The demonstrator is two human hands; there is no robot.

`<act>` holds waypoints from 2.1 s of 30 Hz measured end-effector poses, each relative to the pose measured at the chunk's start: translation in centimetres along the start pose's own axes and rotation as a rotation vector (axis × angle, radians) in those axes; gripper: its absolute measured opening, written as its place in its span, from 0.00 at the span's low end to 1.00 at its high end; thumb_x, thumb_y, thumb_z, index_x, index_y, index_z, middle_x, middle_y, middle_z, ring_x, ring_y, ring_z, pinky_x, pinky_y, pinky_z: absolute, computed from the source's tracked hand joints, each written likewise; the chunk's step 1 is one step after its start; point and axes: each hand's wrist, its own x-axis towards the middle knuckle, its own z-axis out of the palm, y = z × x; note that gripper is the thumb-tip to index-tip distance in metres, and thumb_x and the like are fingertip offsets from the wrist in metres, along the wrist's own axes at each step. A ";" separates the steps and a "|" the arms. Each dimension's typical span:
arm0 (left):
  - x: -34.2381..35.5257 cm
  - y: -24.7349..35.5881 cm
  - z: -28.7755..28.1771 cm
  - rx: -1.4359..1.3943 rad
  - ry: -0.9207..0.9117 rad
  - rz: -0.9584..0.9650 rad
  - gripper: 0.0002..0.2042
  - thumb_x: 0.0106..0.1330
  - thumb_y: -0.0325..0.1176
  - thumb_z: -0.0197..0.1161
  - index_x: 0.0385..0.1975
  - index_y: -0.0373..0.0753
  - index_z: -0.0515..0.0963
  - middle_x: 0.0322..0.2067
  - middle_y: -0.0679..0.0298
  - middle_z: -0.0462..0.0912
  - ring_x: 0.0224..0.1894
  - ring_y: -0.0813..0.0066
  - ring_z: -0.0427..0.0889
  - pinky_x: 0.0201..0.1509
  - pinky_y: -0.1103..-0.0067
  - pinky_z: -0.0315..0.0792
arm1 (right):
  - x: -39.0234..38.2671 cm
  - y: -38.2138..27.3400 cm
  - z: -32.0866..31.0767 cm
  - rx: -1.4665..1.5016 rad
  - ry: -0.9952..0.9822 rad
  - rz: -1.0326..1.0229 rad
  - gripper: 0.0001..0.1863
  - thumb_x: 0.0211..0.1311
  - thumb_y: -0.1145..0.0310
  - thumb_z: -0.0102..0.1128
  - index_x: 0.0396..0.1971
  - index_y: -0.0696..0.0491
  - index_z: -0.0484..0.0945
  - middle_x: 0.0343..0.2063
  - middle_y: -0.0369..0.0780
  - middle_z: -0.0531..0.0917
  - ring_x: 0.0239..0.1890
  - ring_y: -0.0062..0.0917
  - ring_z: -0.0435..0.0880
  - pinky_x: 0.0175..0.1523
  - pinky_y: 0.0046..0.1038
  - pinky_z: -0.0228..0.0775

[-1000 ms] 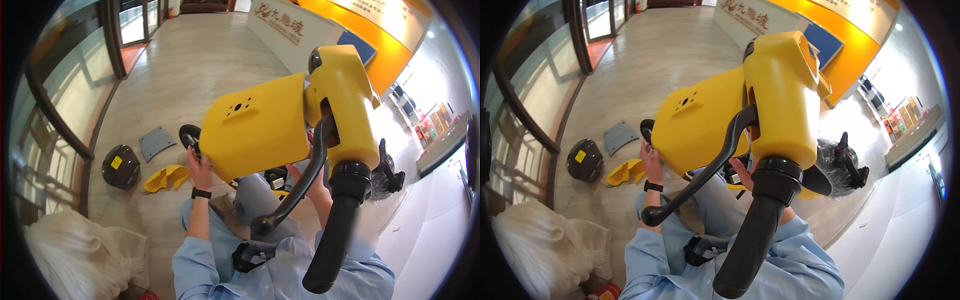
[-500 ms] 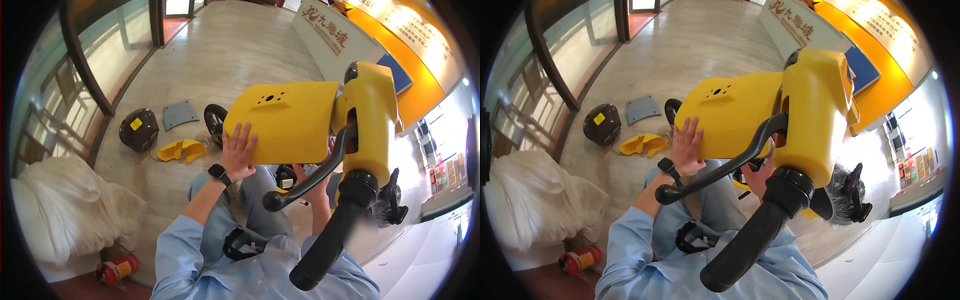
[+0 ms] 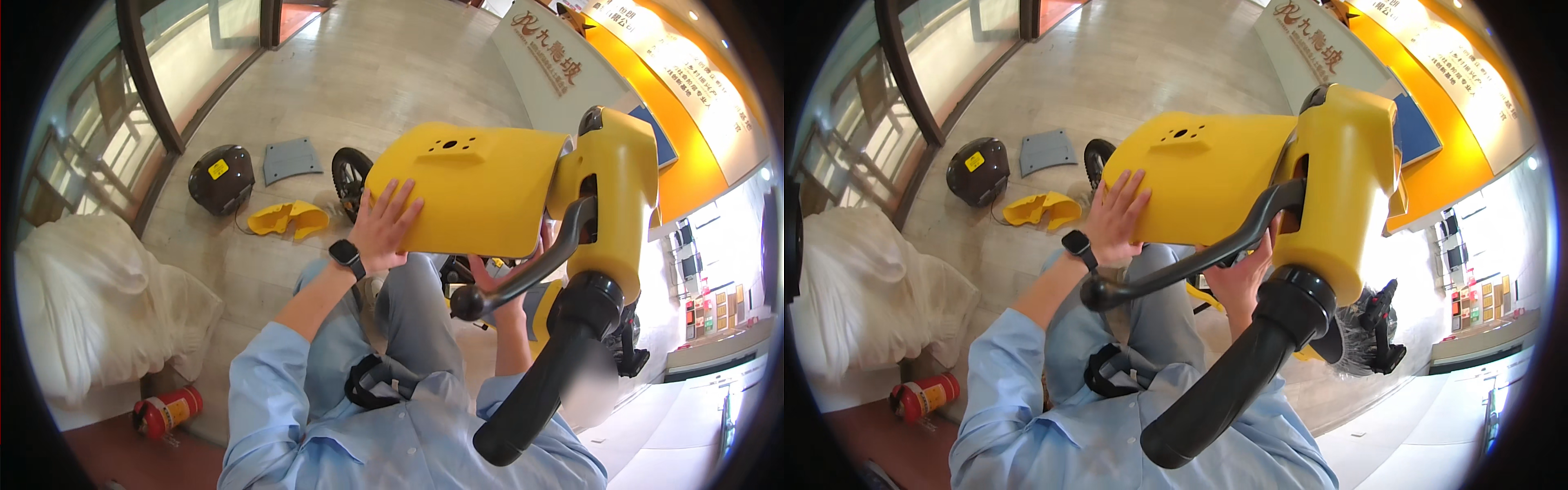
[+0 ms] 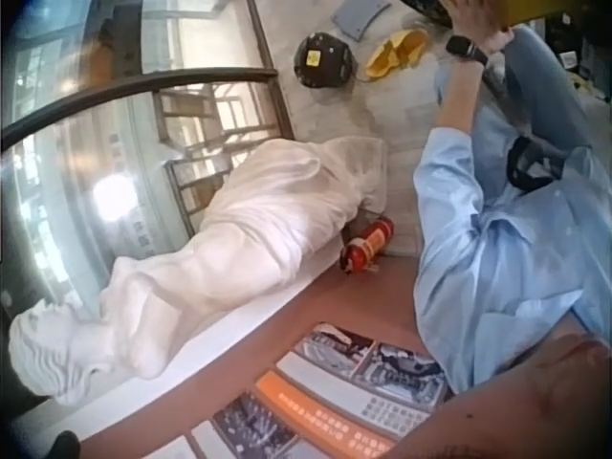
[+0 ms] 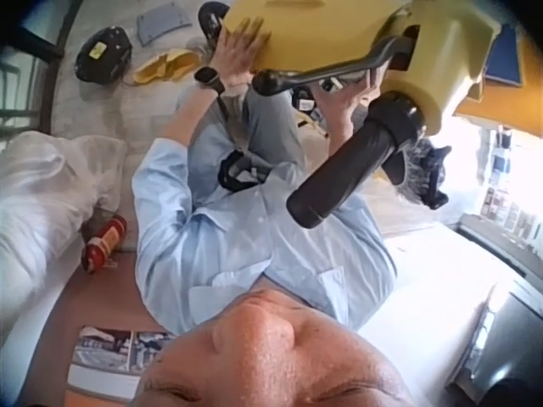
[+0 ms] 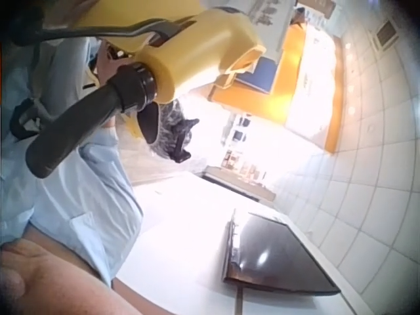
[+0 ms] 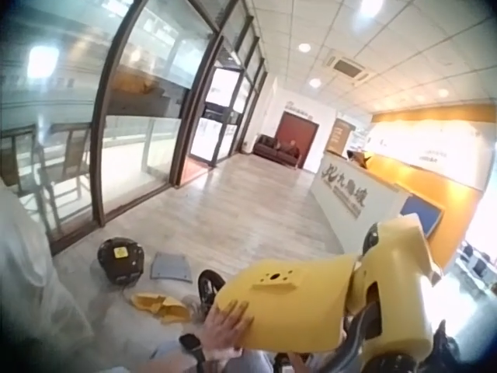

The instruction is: Using an electric drill and hands to repair or assemble a yellow electric scooter.

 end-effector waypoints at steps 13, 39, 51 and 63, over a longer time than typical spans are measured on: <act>-0.1 0.4 2.4 -0.014 0.113 -0.105 0.58 0.38 0.48 0.77 0.71 0.40 0.48 0.71 0.45 0.45 0.73 0.37 0.41 0.70 0.43 0.47 | -8.0 1.3 11.8 0.684 0.024 0.370 0.57 0.32 0.69 0.83 0.65 0.55 0.55 0.63 0.47 0.60 0.63 0.37 0.65 0.66 0.43 0.60; 2.3 3.5 -2.5 0.197 -0.264 -0.005 0.60 0.37 0.42 0.79 0.70 0.30 0.44 0.64 0.43 0.58 0.67 0.47 0.61 0.69 0.62 0.58 | -3.9 2.4 6.8 0.680 0.053 0.394 0.33 0.23 0.64 0.78 0.39 0.52 0.76 0.69 0.66 0.41 0.70 0.63 0.49 0.69 0.45 0.58; 4.3 6.8 -1.8 0.181 -0.348 -0.139 0.29 0.44 0.30 0.78 0.49 0.35 0.76 0.48 0.56 0.79 0.50 0.61 0.77 0.58 0.66 0.69 | -7.1 2.2 6.9 0.849 0.051 0.422 0.25 0.38 0.73 0.73 0.42 0.55 0.76 0.67 0.56 0.56 0.69 0.53 0.58 0.68 0.42 0.61; 0.4 2.7 -3.1 -0.200 -0.399 -0.502 0.16 0.70 0.26 0.53 0.56 0.34 0.66 0.56 0.59 0.72 0.57 0.72 0.72 0.61 0.74 0.69 | -5.6 -0.1 7.1 0.942 0.187 0.437 0.27 0.46 0.65 0.71 0.49 0.52 0.76 0.43 0.35 0.83 0.43 0.26 0.82 0.51 0.31 0.67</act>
